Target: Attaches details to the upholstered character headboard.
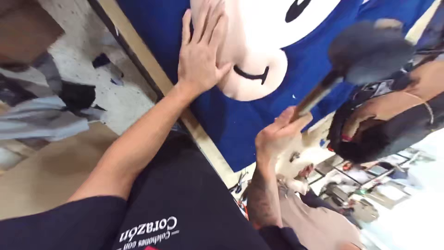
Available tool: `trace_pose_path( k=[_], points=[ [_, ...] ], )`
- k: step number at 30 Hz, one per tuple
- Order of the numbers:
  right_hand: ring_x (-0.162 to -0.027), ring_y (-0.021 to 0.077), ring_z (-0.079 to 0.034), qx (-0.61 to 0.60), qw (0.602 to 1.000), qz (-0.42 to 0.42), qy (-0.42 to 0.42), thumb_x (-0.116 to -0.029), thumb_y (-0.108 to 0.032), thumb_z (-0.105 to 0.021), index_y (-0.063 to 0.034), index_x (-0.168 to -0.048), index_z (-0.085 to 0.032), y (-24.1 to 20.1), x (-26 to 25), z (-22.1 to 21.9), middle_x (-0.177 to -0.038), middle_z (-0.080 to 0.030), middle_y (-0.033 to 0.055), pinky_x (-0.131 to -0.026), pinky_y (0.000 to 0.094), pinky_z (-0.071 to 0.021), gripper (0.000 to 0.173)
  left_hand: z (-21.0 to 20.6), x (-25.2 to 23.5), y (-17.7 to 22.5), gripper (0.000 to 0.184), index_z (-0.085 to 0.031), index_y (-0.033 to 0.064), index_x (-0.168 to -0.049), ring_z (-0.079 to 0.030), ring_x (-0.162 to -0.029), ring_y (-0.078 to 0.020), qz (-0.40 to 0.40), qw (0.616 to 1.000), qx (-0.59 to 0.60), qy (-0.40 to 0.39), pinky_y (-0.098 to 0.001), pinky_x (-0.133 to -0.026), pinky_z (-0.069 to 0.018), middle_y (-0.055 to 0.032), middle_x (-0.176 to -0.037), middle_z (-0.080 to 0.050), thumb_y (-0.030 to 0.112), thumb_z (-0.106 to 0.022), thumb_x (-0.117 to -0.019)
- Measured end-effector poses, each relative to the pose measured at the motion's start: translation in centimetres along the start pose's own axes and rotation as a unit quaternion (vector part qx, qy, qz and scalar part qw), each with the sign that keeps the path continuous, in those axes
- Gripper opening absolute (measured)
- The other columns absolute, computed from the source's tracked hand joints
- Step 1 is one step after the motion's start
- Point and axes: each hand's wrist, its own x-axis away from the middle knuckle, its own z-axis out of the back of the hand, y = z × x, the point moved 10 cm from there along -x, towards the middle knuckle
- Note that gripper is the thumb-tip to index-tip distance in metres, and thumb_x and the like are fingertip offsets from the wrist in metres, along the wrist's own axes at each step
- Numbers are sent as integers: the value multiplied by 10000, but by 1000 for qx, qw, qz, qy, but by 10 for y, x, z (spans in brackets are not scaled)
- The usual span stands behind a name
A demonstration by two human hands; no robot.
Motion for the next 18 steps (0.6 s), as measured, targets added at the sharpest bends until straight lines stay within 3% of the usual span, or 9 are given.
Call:
trace_pose_path(
  k=[2,4,6,8,11,14,16,18],
  points=[
    [-748,193,-666,26,997,-60,28,-1111,-354,-401,8,-1299,-547,44,-5,-9,-859,-665,94,-703,391,-560,434,1,-27,1,1109,-310,154,-1628,-177,-1580,-331,15,998,-56,-11,-698,-1231,-32,-79,-1699,-262,843,-532,-789],
    [-827,272,-717,95,985,-143,-23,-1091,-433,-406,-46,-1312,-607,110,17,-28,-952,-723,132,-729,480,-570,489,-8,-36,6,1252,-209,167,-1656,-98,-1588,-370,37,993,-69,-86,-727,-1214,19,-119,-1718,-175,864,-610,-697],
    [-968,328,-720,118,972,-194,-58,-1084,-471,-392,-95,-1372,-608,167,27,-57,-1111,-723,166,-804,529,-567,521,-16,-58,10,1358,-133,212,-1668,-2,-1582,-418,47,984,-83,-153,-767,-1174,56,-124,-1730,-97,855,-689,-609],
    [-1112,392,-664,128,973,-191,-26,-1086,-410,-420,-92,-1435,-573,196,35,-68,-1214,-675,219,-917,545,-536,496,-21,-64,15,1422,-95,224,-1672,75,-1562,-476,39,975,-96,-194,-814,-1126,60,-158,-1730,-19,858,-722,-564],
    [-1341,462,-472,80,985,-152,32,-1038,-302,-497,-82,-1544,-450,183,25,-64,-1446,-505,283,-1079,598,-388,554,-19,-66,22,1422,-107,228,-1669,99,-1551,-500,11,974,-117,-193,-832,-1110,32,-173,-1727,16,901,-694,-562],
    [-1370,351,-508,-64,995,-61,-49,-1063,-282,-499,-67,-1432,-579,123,9,-90,-1433,-567,197,-1127,516,-418,434,-17,-64,30,1345,-176,238,-1658,69,-1550,-512,-15,975,-132,-176,-830,-1109,-13,-186,-1724,-1,910,-670,-602],
    [-1313,332,-551,-155,985,-7,-73,-1050,-240,-551,-68,-1338,-657,80,-3,-114,-1381,-612,160,-1065,506,-464,351,-19,-63,28,1349,-181,273,-1655,82,-1553,-497,-7,973,-137,-184,-817,-1118,-8,-161,-1729,23,914,-682,-579],
    [-1215,335,-590,-183,982,-1,-42,-1032,-222,-573,-96,-1316,-689,56,-13,-129,-1327,-637,156,-946,504,-490,332,-21,-64,27,1371,-180,299,-1653,99,-1556,-479,14,970,-144,-197,-803,-1125,-1,-136,-1732,52,917,-700,-545]
  ],
)
